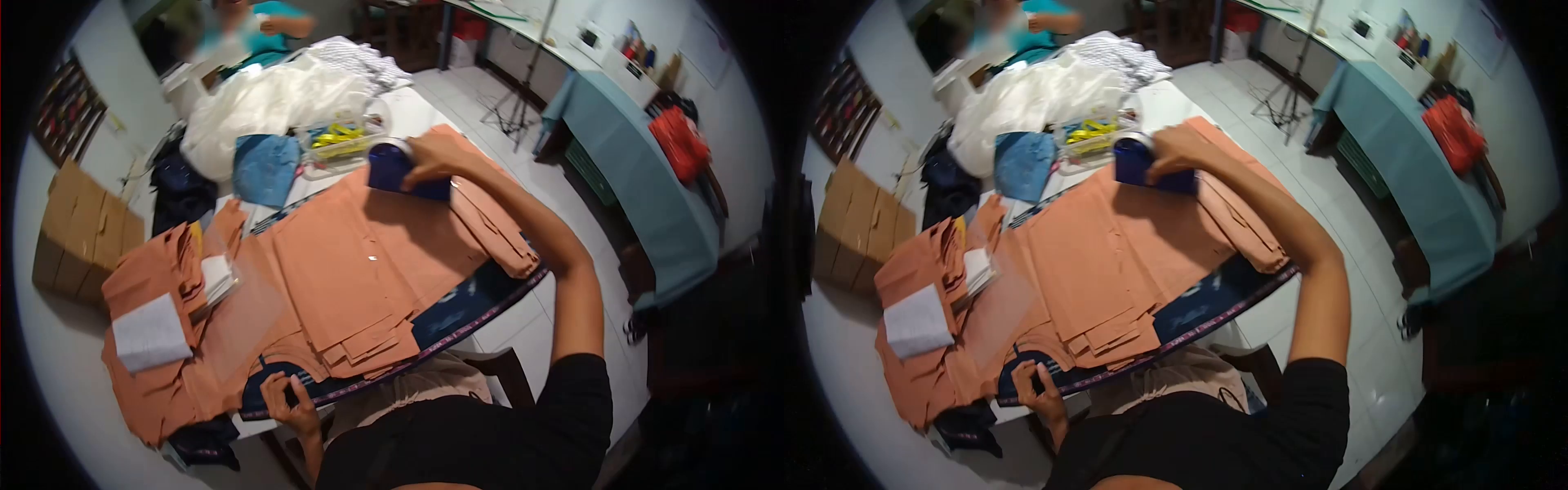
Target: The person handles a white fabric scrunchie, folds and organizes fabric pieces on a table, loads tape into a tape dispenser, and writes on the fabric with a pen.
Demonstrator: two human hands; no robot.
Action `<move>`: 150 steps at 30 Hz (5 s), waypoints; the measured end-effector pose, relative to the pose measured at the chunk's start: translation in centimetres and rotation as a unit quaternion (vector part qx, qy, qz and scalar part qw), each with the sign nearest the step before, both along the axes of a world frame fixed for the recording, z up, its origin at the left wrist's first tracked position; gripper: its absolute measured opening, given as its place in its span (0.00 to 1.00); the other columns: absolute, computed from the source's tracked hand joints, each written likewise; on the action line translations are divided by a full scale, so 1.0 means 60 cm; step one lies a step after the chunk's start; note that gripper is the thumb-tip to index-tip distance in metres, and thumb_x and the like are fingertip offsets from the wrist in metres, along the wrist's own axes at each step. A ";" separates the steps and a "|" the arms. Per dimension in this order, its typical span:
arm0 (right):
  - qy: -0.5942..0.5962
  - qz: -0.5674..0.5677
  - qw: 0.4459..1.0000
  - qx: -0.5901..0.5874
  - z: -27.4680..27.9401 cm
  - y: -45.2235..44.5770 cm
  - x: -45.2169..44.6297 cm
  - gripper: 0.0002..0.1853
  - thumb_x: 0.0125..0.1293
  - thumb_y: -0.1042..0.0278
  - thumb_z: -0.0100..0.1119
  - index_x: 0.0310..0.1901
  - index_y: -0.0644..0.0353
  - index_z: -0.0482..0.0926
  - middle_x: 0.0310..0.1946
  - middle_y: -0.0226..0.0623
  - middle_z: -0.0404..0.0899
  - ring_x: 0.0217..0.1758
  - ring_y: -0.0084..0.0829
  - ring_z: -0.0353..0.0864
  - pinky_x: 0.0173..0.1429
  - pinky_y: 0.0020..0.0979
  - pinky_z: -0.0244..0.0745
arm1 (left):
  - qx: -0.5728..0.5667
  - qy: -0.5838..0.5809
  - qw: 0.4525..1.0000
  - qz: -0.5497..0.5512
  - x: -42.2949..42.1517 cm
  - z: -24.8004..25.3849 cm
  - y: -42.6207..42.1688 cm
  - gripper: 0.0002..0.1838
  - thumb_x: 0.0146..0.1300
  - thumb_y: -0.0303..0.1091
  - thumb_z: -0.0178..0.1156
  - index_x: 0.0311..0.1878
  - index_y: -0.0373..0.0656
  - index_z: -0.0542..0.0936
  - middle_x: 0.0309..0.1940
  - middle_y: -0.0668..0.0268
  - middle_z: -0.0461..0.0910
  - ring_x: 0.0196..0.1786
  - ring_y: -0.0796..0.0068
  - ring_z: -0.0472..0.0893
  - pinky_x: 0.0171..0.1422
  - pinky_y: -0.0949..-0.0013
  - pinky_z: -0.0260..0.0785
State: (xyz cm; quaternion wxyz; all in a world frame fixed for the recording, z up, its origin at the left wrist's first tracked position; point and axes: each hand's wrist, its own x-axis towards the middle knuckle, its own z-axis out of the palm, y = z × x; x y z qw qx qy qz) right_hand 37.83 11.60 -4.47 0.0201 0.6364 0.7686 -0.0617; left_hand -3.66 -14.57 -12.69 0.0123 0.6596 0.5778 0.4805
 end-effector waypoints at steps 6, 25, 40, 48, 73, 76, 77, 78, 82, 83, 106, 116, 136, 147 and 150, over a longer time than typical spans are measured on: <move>0.063 -0.001 0.995 0.075 -0.024 -0.022 -0.078 0.35 0.37 0.35 0.69 0.35 0.64 0.82 0.31 0.49 0.82 0.31 0.45 0.82 0.32 0.41 0.74 | -0.029 -0.009 0.999 0.029 -0.002 -0.012 0.002 0.06 0.61 0.24 0.58 0.29 0.32 0.75 0.30 0.54 0.76 0.38 0.59 0.76 0.42 0.62 0.68; 0.455 -0.240 0.857 0.036 -0.089 -0.221 0.098 0.18 0.53 0.64 0.65 0.40 0.70 0.75 0.29 0.36 0.75 0.33 0.27 0.76 0.37 0.30 0.70 | -0.048 -0.049 0.998 0.001 -0.011 -0.006 0.000 0.11 0.65 0.24 0.56 0.26 0.31 0.73 0.29 0.58 0.74 0.30 0.71 0.73 0.34 0.72 0.65; 0.085 -0.059 0.923 0.372 -0.043 -0.270 0.009 0.20 0.60 0.70 0.62 0.54 0.65 0.72 0.42 0.47 0.75 0.46 0.42 0.75 0.53 0.36 0.68 | -0.173 -0.059 0.980 -0.076 0.047 0.057 0.085 0.14 0.57 0.28 0.65 0.45 0.34 0.77 0.36 0.59 0.78 0.36 0.70 0.77 0.41 0.72 0.70; 0.292 0.070 0.949 0.094 -0.050 -0.316 -0.195 0.22 0.61 0.68 0.60 0.56 0.65 0.72 0.54 0.51 0.69 0.59 0.52 0.66 0.64 0.45 0.59 | -0.193 -0.131 0.970 -0.061 0.073 0.018 0.118 0.33 0.55 0.38 0.68 0.60 0.33 0.68 0.45 0.54 0.76 0.37 0.67 0.76 0.43 0.68 0.72; 0.390 0.055 0.911 0.121 -0.119 -0.325 -0.221 0.27 0.59 0.70 0.61 0.61 0.65 0.68 0.64 0.51 0.60 0.69 0.48 0.59 0.71 0.43 0.54 | -0.268 -0.165 0.932 -0.182 0.098 0.041 0.090 0.40 0.56 0.38 0.68 0.69 0.40 0.60 0.65 0.45 0.58 0.65 0.49 0.66 0.66 0.59 0.62; 0.471 0.045 0.874 0.111 -0.125 -0.322 -0.231 0.27 0.59 0.73 0.61 0.61 0.64 0.68 0.65 0.49 0.60 0.70 0.45 0.58 0.72 0.42 0.54 | -0.273 -0.228 0.918 -0.174 0.085 0.014 0.098 0.41 0.55 0.36 0.68 0.69 0.38 0.58 0.66 0.47 0.59 0.67 0.55 0.65 0.68 0.61 0.61; 0.517 0.033 0.849 0.104 -0.126 -0.322 -0.231 0.27 0.58 0.74 0.61 0.61 0.64 0.68 0.65 0.47 0.60 0.70 0.43 0.58 0.72 0.40 0.54 | -0.257 -0.260 0.911 -0.193 0.087 0.009 0.102 0.42 0.55 0.34 0.68 0.69 0.37 0.58 0.66 0.49 0.59 0.67 0.58 0.64 0.69 0.62 0.60; 0.560 0.019 0.823 0.099 -0.126 -0.321 -0.229 0.28 0.58 0.76 0.60 0.62 0.63 0.68 0.65 0.46 0.60 0.70 0.42 0.58 0.72 0.39 0.55 | -0.241 -0.291 0.900 -0.215 0.090 0.004 0.104 0.42 0.55 0.32 0.68 0.69 0.37 0.57 0.66 0.51 0.60 0.68 0.61 0.64 0.69 0.63 0.59; 0.576 0.020 0.814 0.076 -0.120 -0.320 -0.214 0.27 0.58 0.81 0.58 0.61 0.64 0.68 0.64 0.42 0.61 0.69 0.37 0.59 0.70 0.35 0.61 | -0.252 -0.329 0.883 -0.221 0.103 -0.006 0.108 0.42 0.54 0.23 0.65 0.70 0.37 0.56 0.66 0.56 0.61 0.70 0.66 0.61 0.73 0.65 0.55; 0.575 0.017 0.814 0.078 -0.119 -0.321 -0.216 0.27 0.58 0.81 0.58 0.61 0.64 0.68 0.64 0.42 0.61 0.69 0.37 0.59 0.70 0.35 0.61 | -0.253 -0.329 0.882 -0.225 0.104 -0.006 0.108 0.42 0.54 0.23 0.65 0.70 0.37 0.56 0.66 0.56 0.61 0.70 0.66 0.61 0.73 0.65 0.55; 0.157 0.000 0.971 0.180 -0.087 -0.358 -0.371 0.26 0.51 0.64 0.67 0.50 0.70 0.73 0.46 0.52 0.72 0.43 0.48 0.72 0.49 0.40 0.69 | -0.217 -0.390 0.890 -0.096 -0.151 0.022 0.067 0.38 0.54 0.13 0.55 0.70 0.33 0.55 0.62 0.53 0.68 0.63 0.67 0.70 0.68 0.68 0.60; 0.577 -0.136 0.804 -0.050 -0.108 -0.340 -0.249 0.25 0.60 0.73 0.58 0.58 0.72 0.68 0.39 0.41 0.80 0.38 0.27 0.78 0.45 0.29 0.73 | -0.226 -0.435 0.866 -0.100 -0.159 0.014 0.068 0.37 0.56 0.17 0.59 0.69 0.32 0.56 0.61 0.53 0.69 0.63 0.67 0.70 0.69 0.68 0.60; 0.744 -0.105 0.660 -0.015 -0.066 -0.354 -0.279 0.21 0.66 0.74 0.52 0.60 0.72 0.68 0.52 0.42 0.77 0.55 0.27 0.74 0.61 0.27 0.66 | -0.271 -0.490 0.817 -0.137 -0.104 0.027 0.052 0.38 0.56 0.19 0.59 0.70 0.33 0.54 0.61 0.55 0.70 0.63 0.69 0.71 0.67 0.68 0.63; 0.358 -0.003 0.887 0.290 -0.061 -0.362 -0.250 0.21 0.63 0.80 0.49 0.59 0.70 0.69 0.38 0.54 0.76 0.33 0.49 0.78 0.43 0.37 0.75 | -0.310 -0.514 0.777 -0.191 -0.102 0.022 0.043 0.40 0.54 0.20 0.62 0.69 0.37 0.55 0.61 0.56 0.69 0.61 0.71 0.71 0.65 0.68 0.65; 0.395 0.020 0.906 0.153 -0.057 -0.385 -0.294 0.21 0.60 0.79 0.53 0.57 0.70 0.70 0.38 0.53 0.74 0.32 0.49 0.75 0.40 0.42 0.73 | -0.315 -0.505 0.774 -0.218 -0.067 0.033 0.027 0.40 0.53 0.21 0.64 0.68 0.37 0.56 0.59 0.58 0.71 0.60 0.72 0.72 0.64 0.67 0.66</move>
